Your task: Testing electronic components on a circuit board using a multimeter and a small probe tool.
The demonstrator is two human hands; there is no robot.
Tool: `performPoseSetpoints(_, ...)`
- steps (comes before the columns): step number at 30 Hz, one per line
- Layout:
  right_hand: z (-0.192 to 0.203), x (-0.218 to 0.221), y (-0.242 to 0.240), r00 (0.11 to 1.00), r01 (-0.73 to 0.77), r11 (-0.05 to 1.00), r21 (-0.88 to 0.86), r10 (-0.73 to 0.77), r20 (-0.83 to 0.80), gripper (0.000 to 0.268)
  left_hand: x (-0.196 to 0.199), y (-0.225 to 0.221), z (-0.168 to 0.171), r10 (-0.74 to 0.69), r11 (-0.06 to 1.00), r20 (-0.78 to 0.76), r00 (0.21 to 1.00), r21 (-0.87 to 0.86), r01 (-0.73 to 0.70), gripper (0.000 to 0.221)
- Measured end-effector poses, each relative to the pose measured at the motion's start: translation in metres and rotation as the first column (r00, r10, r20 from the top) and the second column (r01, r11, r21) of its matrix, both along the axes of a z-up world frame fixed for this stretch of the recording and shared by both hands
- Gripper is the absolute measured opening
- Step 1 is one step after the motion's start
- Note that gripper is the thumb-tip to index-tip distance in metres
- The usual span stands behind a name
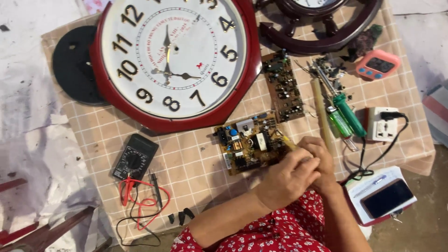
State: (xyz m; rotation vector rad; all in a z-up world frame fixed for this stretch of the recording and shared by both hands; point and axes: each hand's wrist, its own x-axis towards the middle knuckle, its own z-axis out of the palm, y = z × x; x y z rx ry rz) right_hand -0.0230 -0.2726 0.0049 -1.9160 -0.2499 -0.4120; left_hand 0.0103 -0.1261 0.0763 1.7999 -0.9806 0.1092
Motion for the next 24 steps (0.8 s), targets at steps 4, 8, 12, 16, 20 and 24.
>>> performPoseSetpoints(4, 0.017, 0.005, 0.001, 0.998, -0.060, 0.979, -0.197, 0.058, -0.018, 0.025, -0.001, 0.000, -0.009, 0.018, 1.000, -0.009, 1.000, -0.018, -0.018, 0.015)
performPoseSetpoints(8, 0.010, 0.005, 0.004, 0.999, -0.023, 0.972, -0.235, 0.032, 0.036, 0.016, 0.001, 0.002, -0.016, 0.040, 0.999, 0.067, 0.997, -0.019, -0.039, 0.013)
performPoseSetpoints(12, 0.019, 0.009, 0.008, 0.997, -0.074, 0.985, -0.156, 0.068, -0.042, 0.021, 0.006, 0.004, -0.008, -0.029, 0.999, -0.160, 0.987, -0.044, 0.022, 0.005)
performPoseSetpoints(16, 0.030, 0.014, 0.003, 0.968, -0.195, 0.944, -0.268, 0.142, -0.206, 0.026, 0.010, 0.006, 0.002, 0.023, 0.999, 0.080, 0.997, -0.035, -0.020, 0.018)
performPoseSetpoints(20, 0.013, 0.012, 0.005, 0.992, -0.075, 0.987, -0.142, 0.088, 0.086, 0.049, -0.011, -0.016, -0.042, 0.286, 0.958, 0.162, 0.944, -0.063, -0.280, 0.013)
performPoseSetpoints(24, -0.005, 0.005, 0.000, 0.994, -0.039, 0.996, -0.086, 0.047, 0.097, 0.050, -0.007, -0.018, -0.043, 0.327, 0.945, 0.206, 0.922, -0.060, -0.321, 0.013)
